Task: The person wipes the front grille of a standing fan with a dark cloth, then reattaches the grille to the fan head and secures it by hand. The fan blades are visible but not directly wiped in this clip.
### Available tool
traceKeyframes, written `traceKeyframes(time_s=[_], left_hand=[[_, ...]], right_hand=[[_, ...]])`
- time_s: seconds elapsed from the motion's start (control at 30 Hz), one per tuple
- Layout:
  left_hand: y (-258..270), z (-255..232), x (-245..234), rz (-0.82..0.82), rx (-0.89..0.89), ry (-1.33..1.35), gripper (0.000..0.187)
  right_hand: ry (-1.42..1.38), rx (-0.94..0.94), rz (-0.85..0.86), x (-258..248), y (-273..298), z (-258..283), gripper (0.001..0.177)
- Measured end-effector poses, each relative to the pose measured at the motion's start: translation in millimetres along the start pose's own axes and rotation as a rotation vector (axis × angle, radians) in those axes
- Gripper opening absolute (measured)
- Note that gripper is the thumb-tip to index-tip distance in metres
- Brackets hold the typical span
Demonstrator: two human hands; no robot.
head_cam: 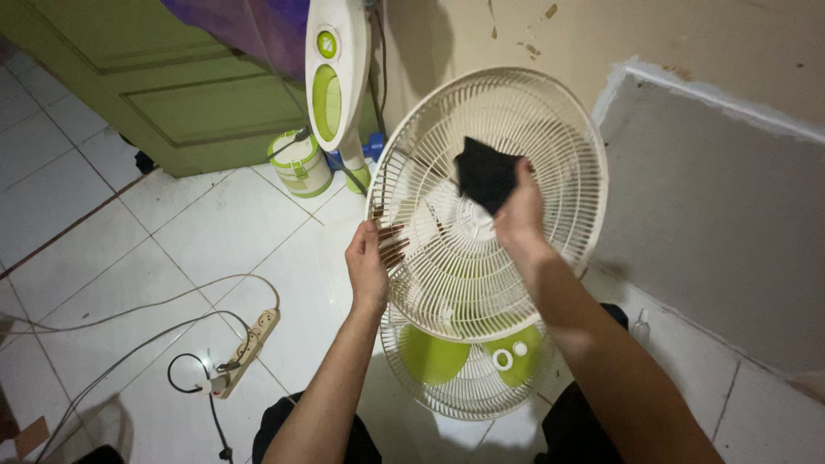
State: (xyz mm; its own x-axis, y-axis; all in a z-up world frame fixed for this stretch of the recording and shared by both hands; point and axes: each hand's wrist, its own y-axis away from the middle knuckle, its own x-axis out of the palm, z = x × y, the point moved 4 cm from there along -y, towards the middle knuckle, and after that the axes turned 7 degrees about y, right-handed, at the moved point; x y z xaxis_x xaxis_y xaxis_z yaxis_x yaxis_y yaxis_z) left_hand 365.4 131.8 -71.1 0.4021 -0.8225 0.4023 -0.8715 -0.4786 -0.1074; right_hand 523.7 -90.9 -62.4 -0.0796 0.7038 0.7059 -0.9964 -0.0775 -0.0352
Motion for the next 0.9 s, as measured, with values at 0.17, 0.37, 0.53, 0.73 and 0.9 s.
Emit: traceKeyframes(time_s=[0.17, 0.37, 0.53, 0.73, 0.9], left_hand=[[1, 1, 5, 0.045, 0.027, 0.016, 0.051], [4, 2, 12, 0.058, -0.011, -0.02, 0.052], [10, -1, 14, 0.06, -0.036, -0.088, 0.054], [20, 17, 13, 0.089, -0.111, -0.094, 0.051], [7, 21, 19, 0.159, 0.036, -0.138, 0.051]], right_hand=[[-0.095, 0.133, -0.012, -33, -17, 26, 0.05], [-0.034, -0.022, -0.12, -58, -33, 40, 0.032], [0.824, -0.481, -0.5, -74, -36, 63, 0.036], [1.565, -0.667, -0.111, -53, -11, 35, 0.046], [1.679, -0.593, 0.019, -52, -23, 13, 0.058]])
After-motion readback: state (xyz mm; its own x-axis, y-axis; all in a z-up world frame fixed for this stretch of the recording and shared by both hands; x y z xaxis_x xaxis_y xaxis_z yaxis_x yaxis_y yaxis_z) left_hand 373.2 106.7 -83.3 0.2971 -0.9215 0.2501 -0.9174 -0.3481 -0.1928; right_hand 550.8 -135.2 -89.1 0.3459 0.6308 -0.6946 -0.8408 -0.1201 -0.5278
